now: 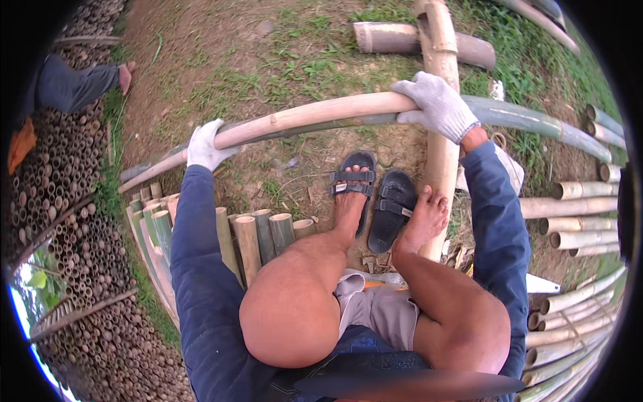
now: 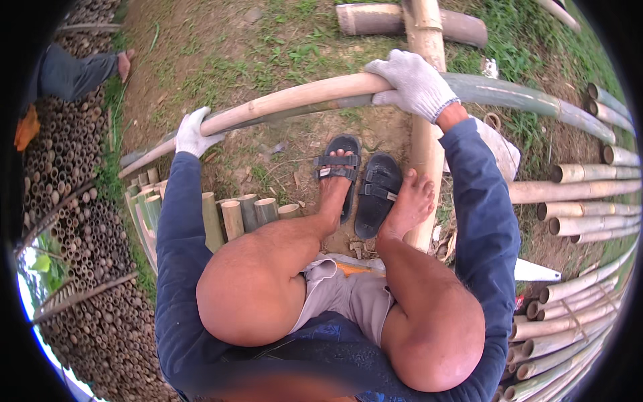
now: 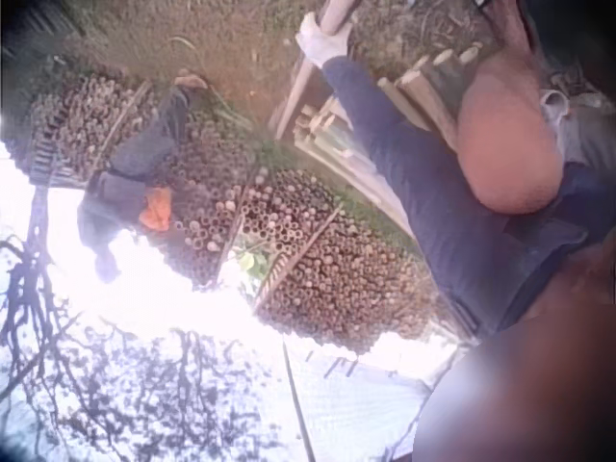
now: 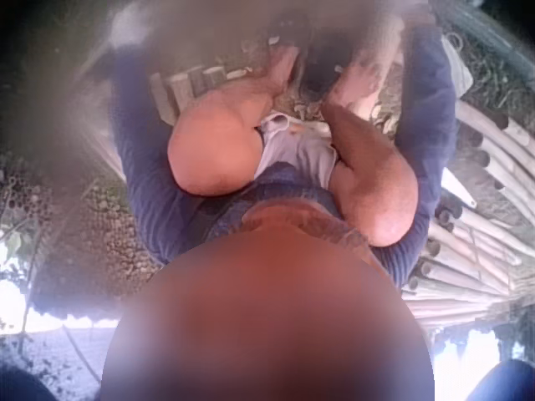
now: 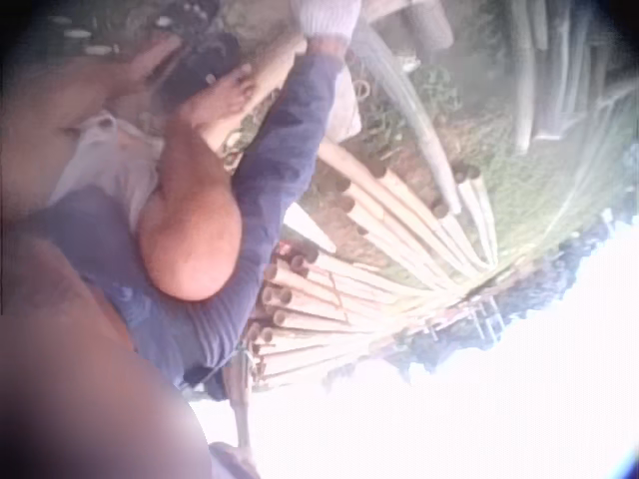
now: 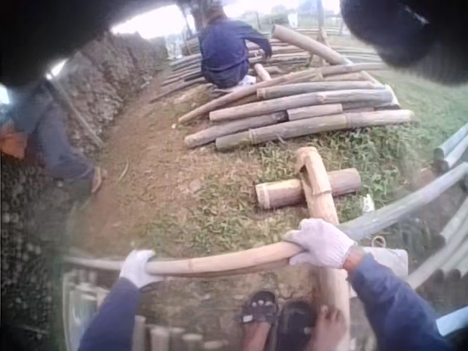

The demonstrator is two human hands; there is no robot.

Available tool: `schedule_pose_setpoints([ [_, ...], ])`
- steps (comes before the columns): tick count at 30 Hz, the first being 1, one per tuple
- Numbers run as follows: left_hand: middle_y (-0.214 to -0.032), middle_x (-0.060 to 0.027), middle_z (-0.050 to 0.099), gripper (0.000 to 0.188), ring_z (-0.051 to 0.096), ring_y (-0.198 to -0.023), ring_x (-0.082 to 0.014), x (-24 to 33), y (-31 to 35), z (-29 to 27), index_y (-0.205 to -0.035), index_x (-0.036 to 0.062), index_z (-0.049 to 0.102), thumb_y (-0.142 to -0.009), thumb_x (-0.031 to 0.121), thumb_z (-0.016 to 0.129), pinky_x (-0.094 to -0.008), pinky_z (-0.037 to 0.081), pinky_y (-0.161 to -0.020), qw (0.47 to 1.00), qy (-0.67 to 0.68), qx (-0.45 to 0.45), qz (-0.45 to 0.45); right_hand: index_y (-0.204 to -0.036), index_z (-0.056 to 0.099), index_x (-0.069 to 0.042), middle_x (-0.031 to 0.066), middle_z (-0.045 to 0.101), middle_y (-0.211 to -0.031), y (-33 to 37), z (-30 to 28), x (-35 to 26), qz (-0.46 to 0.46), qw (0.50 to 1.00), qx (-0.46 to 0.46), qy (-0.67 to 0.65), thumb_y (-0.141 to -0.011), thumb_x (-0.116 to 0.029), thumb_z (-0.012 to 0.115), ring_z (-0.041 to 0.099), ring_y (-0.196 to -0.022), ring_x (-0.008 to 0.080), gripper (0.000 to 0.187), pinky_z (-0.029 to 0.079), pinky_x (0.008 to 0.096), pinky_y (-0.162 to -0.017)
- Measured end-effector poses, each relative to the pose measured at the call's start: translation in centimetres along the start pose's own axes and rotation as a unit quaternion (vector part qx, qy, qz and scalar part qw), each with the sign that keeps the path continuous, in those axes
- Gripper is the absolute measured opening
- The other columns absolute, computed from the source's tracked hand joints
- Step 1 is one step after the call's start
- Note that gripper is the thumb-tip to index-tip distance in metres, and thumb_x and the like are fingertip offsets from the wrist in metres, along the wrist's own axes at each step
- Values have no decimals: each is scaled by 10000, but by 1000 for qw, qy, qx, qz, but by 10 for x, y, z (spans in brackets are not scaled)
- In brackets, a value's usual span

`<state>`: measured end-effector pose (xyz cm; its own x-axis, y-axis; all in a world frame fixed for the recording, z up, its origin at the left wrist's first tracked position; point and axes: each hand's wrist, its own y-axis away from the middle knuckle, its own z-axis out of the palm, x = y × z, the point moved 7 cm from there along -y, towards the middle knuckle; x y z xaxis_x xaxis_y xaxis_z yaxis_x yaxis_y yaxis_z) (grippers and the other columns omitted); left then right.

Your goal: The person sits on the ground and uses a hand saw to cut long bamboo poles into shorter sections. They repeatedly position each pole on a makeshift wooden stand, saw through it, and then move the cut pieces aside.

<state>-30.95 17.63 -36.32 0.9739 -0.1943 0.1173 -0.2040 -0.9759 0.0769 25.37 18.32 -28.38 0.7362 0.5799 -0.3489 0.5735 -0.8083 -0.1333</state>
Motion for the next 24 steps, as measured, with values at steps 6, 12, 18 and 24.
schedule_pose_setpoints([
  [6, -1271, -122, 794, 760, 755, -1184, -352, 33, 20, 8, -1373, 144, 739, -699, 328, 1037, -465, 576, -1080, 999, -7, -18, 28, -1375, 744, -109, 175, 706, -1083, 14, 11, -15, 9, 999, -48, -4, -798, -282, 965, 677, -1071, 405, 642, 544, 517, -986],
  [12, -1315, -139, 776, 700, 751, -1199, -349, 13, 43, 32, -1379, 129, 747, -755, 301, 1011, -467, 612, -1040, 955, 295, 17, 18, -1423, 712, -103, 200, 704, -1199, 45, 21, -29, 22, 998, -49, 19, -822, -251, 951, 665, -1119, 430, 664, 540, 516, -1030],
  [18, -1107, -58, 830, 455, 804, -1017, -329, 28, 54, 6, -1184, 214, 810, -787, 350, 988, -467, 644, -920, 997, -57, 22, 38, -1443, 691, -93, 208, 700, -1193, 54, 8, -25, 40, 997, -42, -42, -873, -232, 926, 678, -1129, 440, 632, 554, 525, -1016],
  [24, -1136, -98, 821, 489, 792, -1082, -374, 37, 29, -34, -1178, 207, 764, -854, 543, 911, -524, 619, -945, 998, -27, -50, 16, -1465, 683, -92, 220, 702, -1193, 48, -3, -22, 40, 997, -53, -40, -878, -256, 922, 682, -1135, 429, 654, 555, 508, -1022],
])
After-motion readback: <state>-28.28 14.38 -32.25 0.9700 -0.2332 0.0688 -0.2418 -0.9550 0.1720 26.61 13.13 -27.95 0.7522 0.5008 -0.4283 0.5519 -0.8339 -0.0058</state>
